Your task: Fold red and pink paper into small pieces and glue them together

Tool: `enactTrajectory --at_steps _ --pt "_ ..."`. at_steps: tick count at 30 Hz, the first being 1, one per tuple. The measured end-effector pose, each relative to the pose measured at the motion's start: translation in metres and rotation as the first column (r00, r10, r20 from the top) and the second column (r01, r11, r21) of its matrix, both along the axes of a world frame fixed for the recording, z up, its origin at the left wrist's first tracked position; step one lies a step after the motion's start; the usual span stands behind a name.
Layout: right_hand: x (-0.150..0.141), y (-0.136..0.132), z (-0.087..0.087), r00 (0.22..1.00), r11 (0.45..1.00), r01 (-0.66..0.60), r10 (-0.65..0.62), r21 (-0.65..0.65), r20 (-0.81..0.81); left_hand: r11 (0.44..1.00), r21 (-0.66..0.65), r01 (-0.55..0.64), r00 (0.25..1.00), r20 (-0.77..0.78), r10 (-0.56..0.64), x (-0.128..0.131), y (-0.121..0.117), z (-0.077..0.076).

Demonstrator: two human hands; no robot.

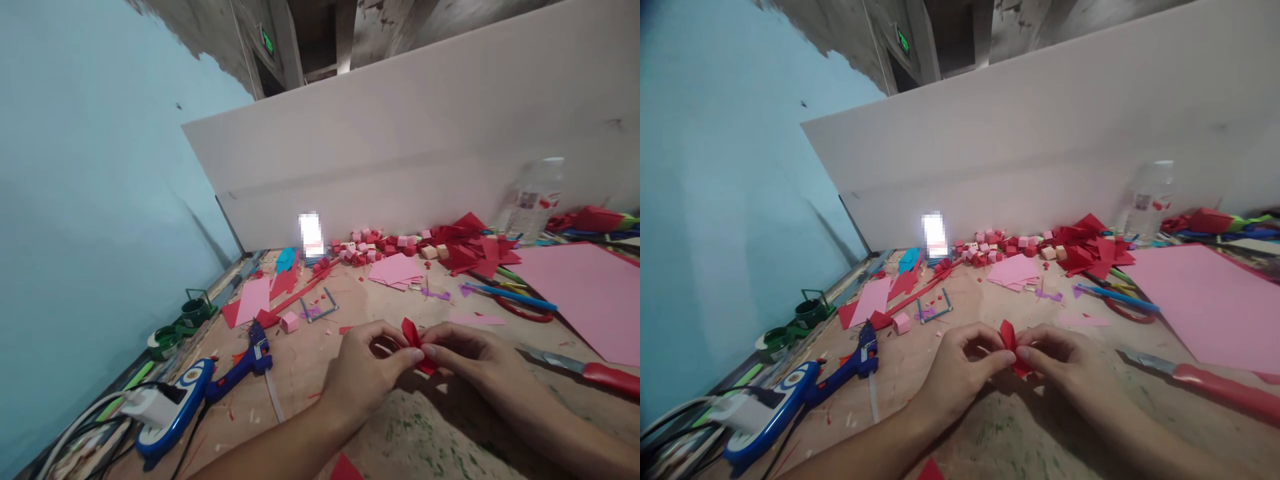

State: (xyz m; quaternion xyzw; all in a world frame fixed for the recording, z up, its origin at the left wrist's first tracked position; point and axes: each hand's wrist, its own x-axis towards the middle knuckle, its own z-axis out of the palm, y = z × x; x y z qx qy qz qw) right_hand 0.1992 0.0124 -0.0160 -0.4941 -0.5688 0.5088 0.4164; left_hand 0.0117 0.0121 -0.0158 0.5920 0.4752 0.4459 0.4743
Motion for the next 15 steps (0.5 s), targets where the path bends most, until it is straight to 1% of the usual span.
enactTrajectory --at_steps 3,9,12,15 --pt "-0.002 -0.001 0.003 1.0 1.0 0.006 -0.006 -0.016 -0.013 1.0 -0.006 0.008 1.0 0.004 -0.008 0.0 0.0 0.001" --pt "-0.011 -0.004 0.015 0.996 0.996 0.08 -0.082 -0.048 -0.024 0.999 -0.038 0.012 1.0 0.015 -0.011 0.0 -0.002 0.005" --pt "-0.01 -0.004 0.015 0.997 0.997 0.07 -0.07 -0.04 -0.017 0.999 -0.029 0.016 1.0 0.017 -0.015 0.001 -0.002 0.007" --pt "-0.007 -0.003 0.011 0.999 0.999 0.042 -0.042 -0.02 -0.02 1.0 -0.016 0.008 1.0 0.003 -0.008 0.001 -0.002 0.007"
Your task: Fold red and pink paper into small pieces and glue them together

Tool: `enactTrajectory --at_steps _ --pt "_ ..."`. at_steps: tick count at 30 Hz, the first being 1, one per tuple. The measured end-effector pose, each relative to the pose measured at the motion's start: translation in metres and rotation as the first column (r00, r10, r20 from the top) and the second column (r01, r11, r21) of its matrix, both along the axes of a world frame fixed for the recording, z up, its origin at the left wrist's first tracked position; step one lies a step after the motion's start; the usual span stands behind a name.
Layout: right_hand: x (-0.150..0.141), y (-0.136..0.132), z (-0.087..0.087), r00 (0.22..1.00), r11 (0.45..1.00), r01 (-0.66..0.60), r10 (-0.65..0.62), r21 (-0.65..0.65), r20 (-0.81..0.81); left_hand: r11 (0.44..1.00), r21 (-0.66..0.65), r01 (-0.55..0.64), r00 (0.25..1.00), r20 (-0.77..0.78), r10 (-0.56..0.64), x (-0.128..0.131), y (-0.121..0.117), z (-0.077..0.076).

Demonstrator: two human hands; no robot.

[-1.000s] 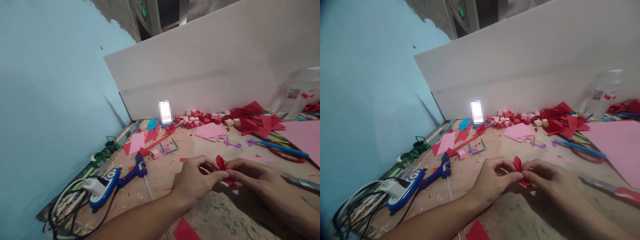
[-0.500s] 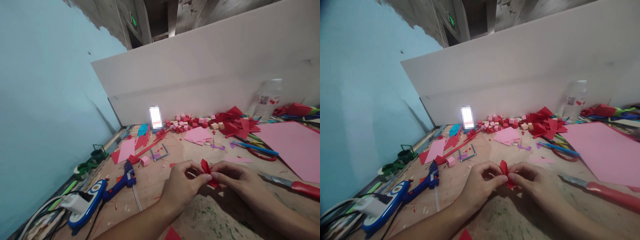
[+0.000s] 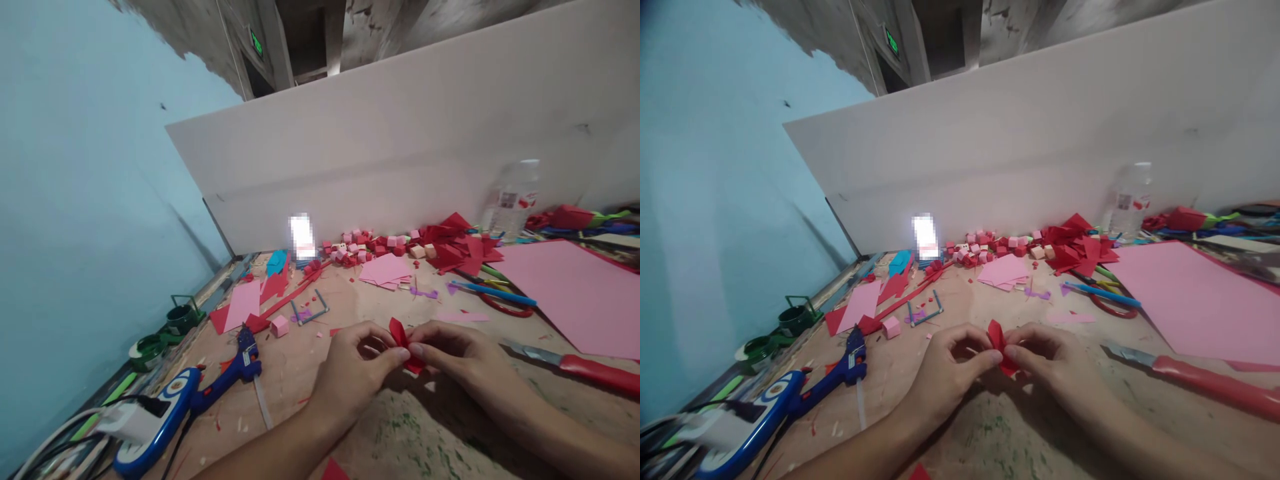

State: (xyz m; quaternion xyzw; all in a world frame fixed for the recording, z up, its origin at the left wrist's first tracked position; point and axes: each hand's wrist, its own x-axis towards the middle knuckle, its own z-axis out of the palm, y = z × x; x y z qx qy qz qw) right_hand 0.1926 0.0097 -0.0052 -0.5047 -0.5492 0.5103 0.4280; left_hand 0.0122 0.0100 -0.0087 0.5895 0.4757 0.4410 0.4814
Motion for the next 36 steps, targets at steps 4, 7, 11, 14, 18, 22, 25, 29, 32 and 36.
enactTrajectory --at_steps 4,7,11,14,18,22,25,29,32,36 --pt "0.002 0.002 -0.005 1.0 1.0 0.002 -0.002 0.012 -0.014 0.999 0.051 -0.016 1.0 -0.013 0.017 -0.001 0.001 -0.001" --pt "0.002 0.002 -0.007 0.999 0.999 -0.012 0.014 0.034 -0.041 0.996 0.091 -0.013 1.0 0.012 0.012 -0.002 0.003 -0.003" --pt "0.001 0.002 -0.01 0.998 0.991 -0.055 0.059 0.12 -0.035 0.996 0.073 -0.058 0.998 0.031 0.056 -0.001 0.006 -0.005" --pt "0.0 0.003 -0.012 0.994 0.978 -0.065 0.081 0.199 -0.074 0.995 0.07 -0.07 0.997 -0.031 0.072 -0.002 0.008 -0.006" --pt "0.0 0.003 -0.015 0.992 0.959 -0.099 0.117 0.267 -0.053 0.989 0.131 -0.073 0.984 -0.153 0.093 -0.003 0.009 -0.007" --pt "0.0 0.0 -0.017 0.987 0.938 -0.133 0.156 0.32 -0.045 0.98 0.184 -0.076 0.975 -0.194 0.112 -0.003 0.009 -0.007" --pt "-0.002 -0.002 -0.016 0.985 0.929 -0.141 0.166 0.344 -0.045 0.968 0.235 -0.088 0.966 -0.218 0.14 -0.002 0.007 -0.005" --pt "-0.001 -0.001 -0.015 0.99 0.941 -0.091 0.12 0.327 -0.069 0.966 0.255 -0.052 0.983 -0.156 0.094 0.001 0.002 0.0" --pt "0.001 0.002 -0.015 0.986 0.978 -0.043 0.074 0.205 -0.15 0.964 0.263 -0.029 0.991 -0.122 0.063 0.0 0.0 0.004" --pt "0.005 0.004 -0.012 0.983 0.994 -0.005 0.024 0.105 -0.181 0.965 0.263 -0.017 0.994 -0.102 0.045 0.0 0.001 0.003"
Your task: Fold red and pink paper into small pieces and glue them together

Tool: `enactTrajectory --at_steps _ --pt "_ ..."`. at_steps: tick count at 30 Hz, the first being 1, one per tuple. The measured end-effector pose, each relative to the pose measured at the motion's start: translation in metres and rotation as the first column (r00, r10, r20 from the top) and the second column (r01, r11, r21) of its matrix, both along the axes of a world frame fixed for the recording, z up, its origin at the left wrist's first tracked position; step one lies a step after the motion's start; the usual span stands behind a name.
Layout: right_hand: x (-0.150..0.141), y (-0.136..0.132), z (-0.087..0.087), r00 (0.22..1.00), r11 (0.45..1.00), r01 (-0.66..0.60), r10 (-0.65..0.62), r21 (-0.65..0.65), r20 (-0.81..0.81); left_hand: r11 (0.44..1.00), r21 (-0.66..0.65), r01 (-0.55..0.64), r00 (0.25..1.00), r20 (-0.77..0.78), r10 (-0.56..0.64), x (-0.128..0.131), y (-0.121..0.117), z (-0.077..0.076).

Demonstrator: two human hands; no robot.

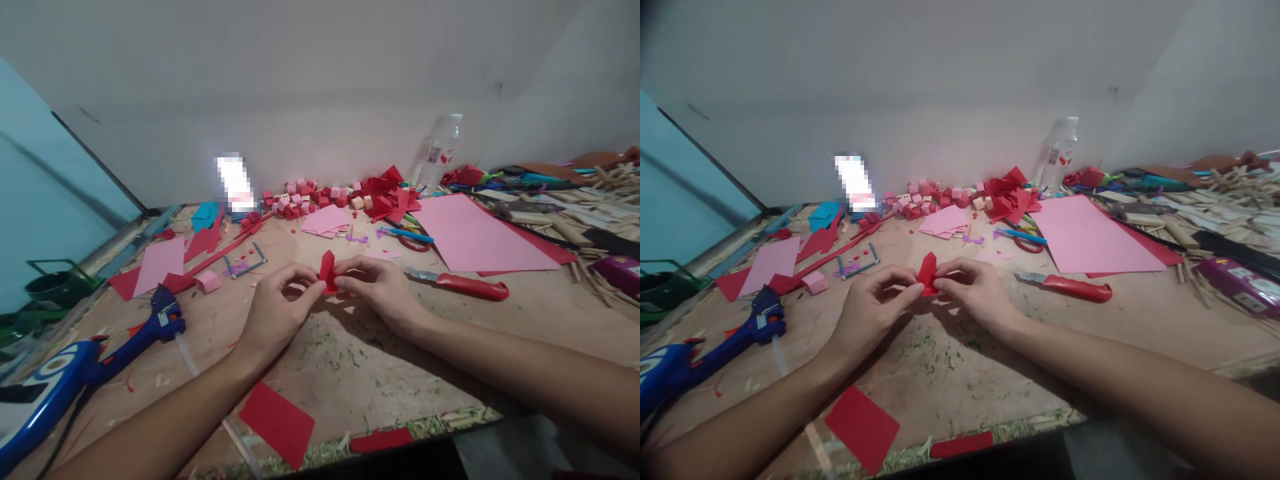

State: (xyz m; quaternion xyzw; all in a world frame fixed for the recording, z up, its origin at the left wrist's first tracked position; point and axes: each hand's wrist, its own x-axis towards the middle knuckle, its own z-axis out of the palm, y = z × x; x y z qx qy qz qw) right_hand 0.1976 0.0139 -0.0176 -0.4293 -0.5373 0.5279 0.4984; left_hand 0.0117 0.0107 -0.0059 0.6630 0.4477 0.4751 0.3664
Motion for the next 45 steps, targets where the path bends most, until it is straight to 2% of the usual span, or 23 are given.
enactTrajectory --at_steps 13,22,28,34,40,45 --pt "0.0018 0.0007 0.0034 0.996 0.999 0.006 -0.009 0.04 0.085 0.999 -0.011 0.05 0.999 0.008 -0.05 0.0014 -0.0011 -0.0025" --pt "0.0008 0.0015 -0.0022 0.99 1.0 0.021 -0.023 -0.016 -0.141 0.995 -0.017 0.096 0.995 -0.015 -0.096 0.0035 -0.003 -0.0017" --pt "0.0018 0.003 0.0007 0.995 0.997 -0.019 0.01 -0.08 -0.102 0.996 -0.024 0.084 0.996 -0.034 -0.084 0.003 -0.0034 -0.0002" --pt "0.0018 0.0035 0.0017 0.993 0.995 -0.029 0.018 -0.09 -0.119 0.994 -0.009 0.105 0.993 -0.057 -0.105 0.003 -0.0033 0.0003" --pt "0.0016 0.0021 0.0016 0.992 0.994 -0.07 0.06 -0.089 -0.107 0.999 -0.037 -0.012 1.0 0.003 0.012 0.001 0.0018 -0.0032" --pt "0.0023 0.0013 0.0031 0.997 0.996 -0.065 0.062 -0.057 -0.052 0.998 -0.065 0.011 1.0 0.03 -0.009 0.0009 0.0016 -0.0025"
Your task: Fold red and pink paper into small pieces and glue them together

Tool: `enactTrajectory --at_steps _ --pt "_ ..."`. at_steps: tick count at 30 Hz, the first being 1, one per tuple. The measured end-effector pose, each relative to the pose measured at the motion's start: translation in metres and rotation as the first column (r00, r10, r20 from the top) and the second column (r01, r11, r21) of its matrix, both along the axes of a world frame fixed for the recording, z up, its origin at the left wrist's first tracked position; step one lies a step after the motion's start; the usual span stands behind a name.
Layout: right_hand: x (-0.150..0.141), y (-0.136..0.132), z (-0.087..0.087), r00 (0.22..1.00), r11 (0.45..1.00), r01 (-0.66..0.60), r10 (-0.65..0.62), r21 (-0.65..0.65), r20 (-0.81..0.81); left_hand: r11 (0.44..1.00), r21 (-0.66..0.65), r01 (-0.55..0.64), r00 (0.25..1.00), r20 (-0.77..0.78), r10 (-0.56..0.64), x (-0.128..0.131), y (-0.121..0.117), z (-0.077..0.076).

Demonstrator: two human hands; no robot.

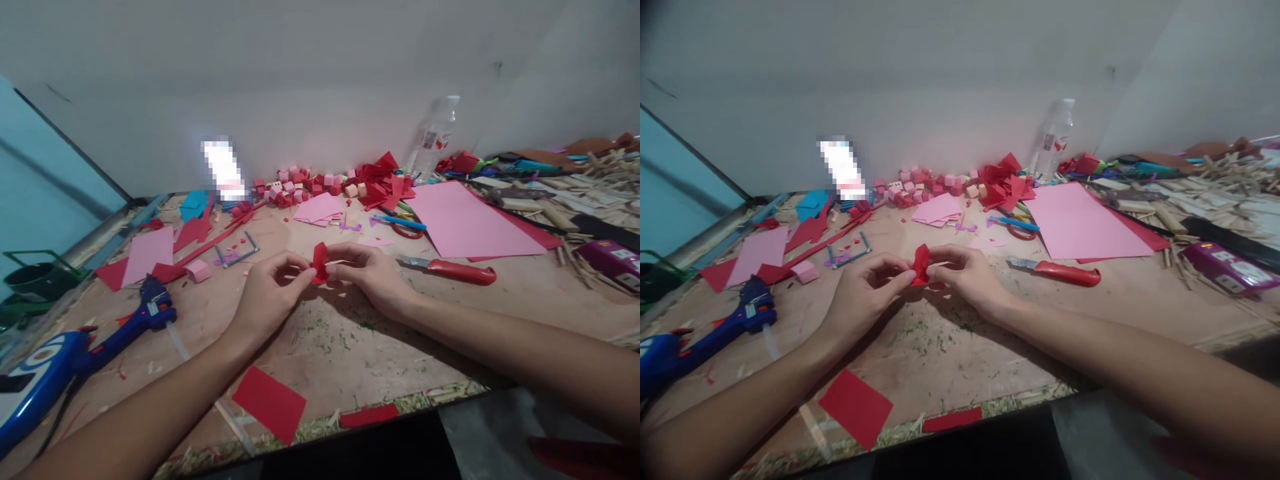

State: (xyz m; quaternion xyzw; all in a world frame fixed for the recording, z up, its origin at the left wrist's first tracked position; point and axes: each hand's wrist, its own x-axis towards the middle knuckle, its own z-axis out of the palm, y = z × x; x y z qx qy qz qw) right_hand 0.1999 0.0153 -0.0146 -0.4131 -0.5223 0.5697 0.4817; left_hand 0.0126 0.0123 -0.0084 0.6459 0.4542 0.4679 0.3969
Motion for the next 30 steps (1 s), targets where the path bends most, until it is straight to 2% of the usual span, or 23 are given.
enactTrajectory --at_steps 5,12,18,22,30 --pt "-0.0001 0.0 -0.0026 0.997 0.996 -0.047 0.042 0.082 0.059 1.0 0.021 0.023 0.999 -0.049 -0.022 0.002 -0.0035 0.0017" --pt "-0.0019 -0.0006 -0.0065 0.994 0.987 -0.046 0.031 0.151 0.105 0.996 0.088 0.008 0.989 -0.145 0.005 0.0022 -0.0065 0.0038" --pt "-0.0019 -0.0016 -0.0023 0.99 0.987 -0.054 0.033 0.151 0.134 1.0 0.024 0.015 1.0 0.014 -0.016 0.0021 -0.0062 -0.0006" --pt "-0.0011 -0.0012 -0.0024 0.985 0.986 -0.037 0.009 0.16 0.172 0.995 -0.047 0.093 0.991 0.101 -0.088 0.0034 -0.0069 0.0" --pt "0.0008 -0.0005 -0.0019 0.992 0.986 0.039 -0.058 0.16 0.116 0.989 -0.069 0.13 0.988 0.093 -0.123 0.0015 -0.0021 0.0034"
